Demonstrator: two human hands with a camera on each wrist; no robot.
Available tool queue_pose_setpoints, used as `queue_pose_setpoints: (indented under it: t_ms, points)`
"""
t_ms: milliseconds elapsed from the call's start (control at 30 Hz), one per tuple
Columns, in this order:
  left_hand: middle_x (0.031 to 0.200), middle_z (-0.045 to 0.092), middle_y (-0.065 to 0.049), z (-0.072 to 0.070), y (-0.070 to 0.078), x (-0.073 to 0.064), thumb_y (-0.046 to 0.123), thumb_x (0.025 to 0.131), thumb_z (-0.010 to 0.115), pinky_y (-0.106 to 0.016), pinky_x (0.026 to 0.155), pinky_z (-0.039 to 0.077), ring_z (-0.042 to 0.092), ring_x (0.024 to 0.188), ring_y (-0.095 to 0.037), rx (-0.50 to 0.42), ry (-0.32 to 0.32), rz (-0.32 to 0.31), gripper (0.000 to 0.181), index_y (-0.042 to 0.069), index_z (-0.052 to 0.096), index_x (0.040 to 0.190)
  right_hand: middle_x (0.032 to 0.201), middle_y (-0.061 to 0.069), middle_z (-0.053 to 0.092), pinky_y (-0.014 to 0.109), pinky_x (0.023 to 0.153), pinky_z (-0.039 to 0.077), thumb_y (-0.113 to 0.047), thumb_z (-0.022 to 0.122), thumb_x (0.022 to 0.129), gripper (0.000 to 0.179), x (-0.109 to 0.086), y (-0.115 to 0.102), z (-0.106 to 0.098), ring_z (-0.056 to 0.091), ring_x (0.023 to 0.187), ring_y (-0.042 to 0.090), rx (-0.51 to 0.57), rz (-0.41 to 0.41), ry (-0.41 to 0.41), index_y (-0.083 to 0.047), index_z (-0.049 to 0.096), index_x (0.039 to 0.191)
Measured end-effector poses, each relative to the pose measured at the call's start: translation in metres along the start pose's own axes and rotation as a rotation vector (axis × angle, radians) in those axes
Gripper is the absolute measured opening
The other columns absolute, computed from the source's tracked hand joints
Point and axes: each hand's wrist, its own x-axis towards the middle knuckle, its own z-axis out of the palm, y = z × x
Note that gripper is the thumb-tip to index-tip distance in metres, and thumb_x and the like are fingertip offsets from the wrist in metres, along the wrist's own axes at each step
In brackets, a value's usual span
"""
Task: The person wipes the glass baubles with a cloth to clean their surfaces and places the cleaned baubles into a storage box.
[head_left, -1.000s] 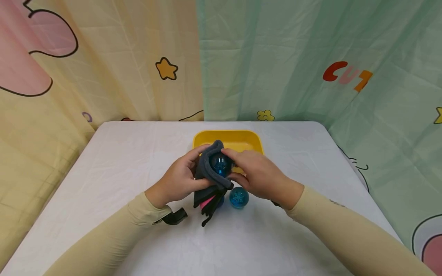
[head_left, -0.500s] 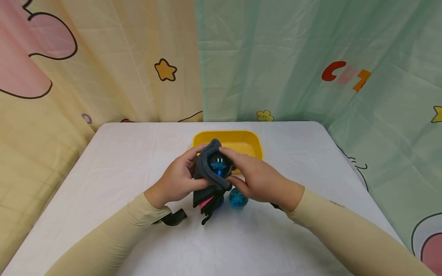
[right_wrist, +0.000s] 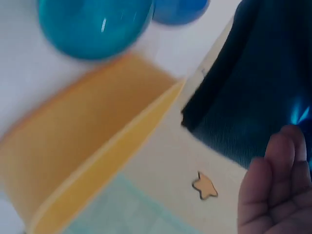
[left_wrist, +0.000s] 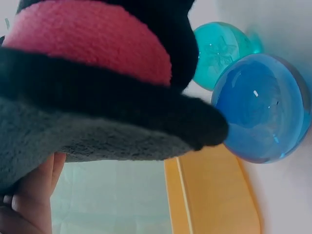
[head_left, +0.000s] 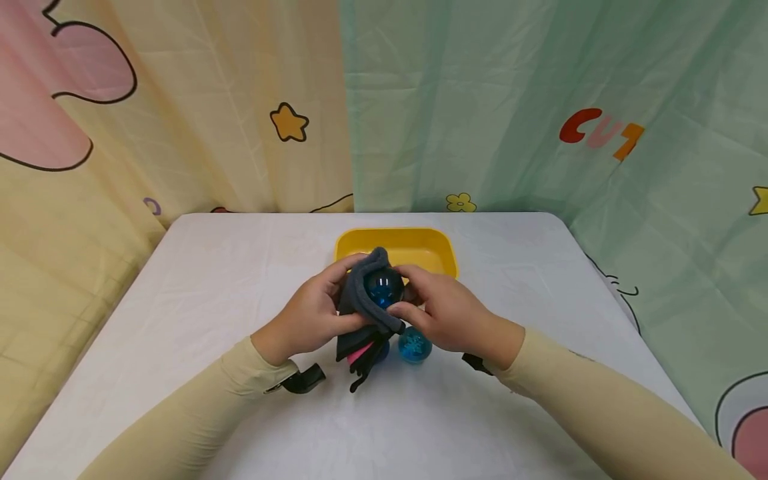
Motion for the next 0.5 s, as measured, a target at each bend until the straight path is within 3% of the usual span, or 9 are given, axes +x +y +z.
queue_pose_setpoints:
  t_ms: [67, 133, 233, 333, 500]
  points:
    - [0.134, 0.067, -0.019, 0.0007, 0.0003, -0.0006, -0.004, 0.089, 0.079, -0.027, 0.095, 0.061, 0.07, 0.106, -0.023, 0.01, -0.001, 0.002, 0.078, 0.007, 0.042, 0.157, 0.103, -0.001, 0.077, 0.028, 0.079, 0.061, -0.027, 0.064, 0.107, 0.044, -0.0007, -0.0013, 0.0011, 0.068, 0.086, 0.012, 0.118, 0.079, -0.018, -0.005, 0.055, 0.144]
    - [0.134, 0.067, -0.019, 0.0009, 0.0003, -0.001, -0.004, 0.089, 0.08, -0.027, 0.095, 0.061, 0.07, 0.106, -0.023, 0.018, 0.004, 0.0, 0.078, 0.007, 0.041, 0.156, 0.108, 0.001, 0.078, 0.03, 0.082, 0.062, -0.029, 0.061, 0.108, 0.045, -0.0009, -0.0023, 0.0019, 0.069, 0.089, 0.013, 0.126, 0.082, -0.012, -0.005, 0.054, 0.146]
    - [0.136, 0.067, -0.019, 0.0, -0.0004, -0.0011, -0.003, 0.089, 0.08, -0.027, 0.096, 0.061, 0.071, 0.109, -0.023, 0.022, 0.012, -0.005, 0.078, 0.005, 0.041, 0.156, 0.122, 0.004, 0.076, 0.033, 0.088, 0.063, -0.032, 0.061, 0.108, 0.061, -0.0005, -0.0041, 0.0013, 0.073, 0.098, 0.015, 0.032, 0.032, 0.001, -0.007, 0.039, 0.159]
    - [0.136, 0.067, -0.019, -0.0021, -0.0011, -0.0007, -0.005, 0.089, 0.08, -0.027, 0.097, 0.06, 0.071, 0.111, -0.023, 0.011, 0.028, -0.007, 0.079, 0.004, 0.041, 0.156, 0.135, 0.008, 0.07, 0.037, 0.095, 0.062, -0.028, 0.067, 0.105, 0.076, -0.0003, -0.003, -0.001, 0.073, 0.109, 0.019, -0.11, -0.071, 0.002, -0.01, 0.025, 0.166]
    - [0.132, 0.068, -0.021, -0.0043, -0.0005, 0.0008, -0.007, 0.088, 0.079, -0.027, 0.097, 0.06, 0.07, 0.109, -0.023, -0.024, 0.028, -0.021, 0.08, 0.003, 0.04, 0.157, 0.102, 0.004, 0.073, 0.031, 0.083, 0.061, -0.016, 0.08, 0.095, 0.076, -0.001, 0.0041, -0.0035, 0.067, 0.089, 0.018, -0.366, -0.276, 0.092, -0.01, 0.039, 0.158]
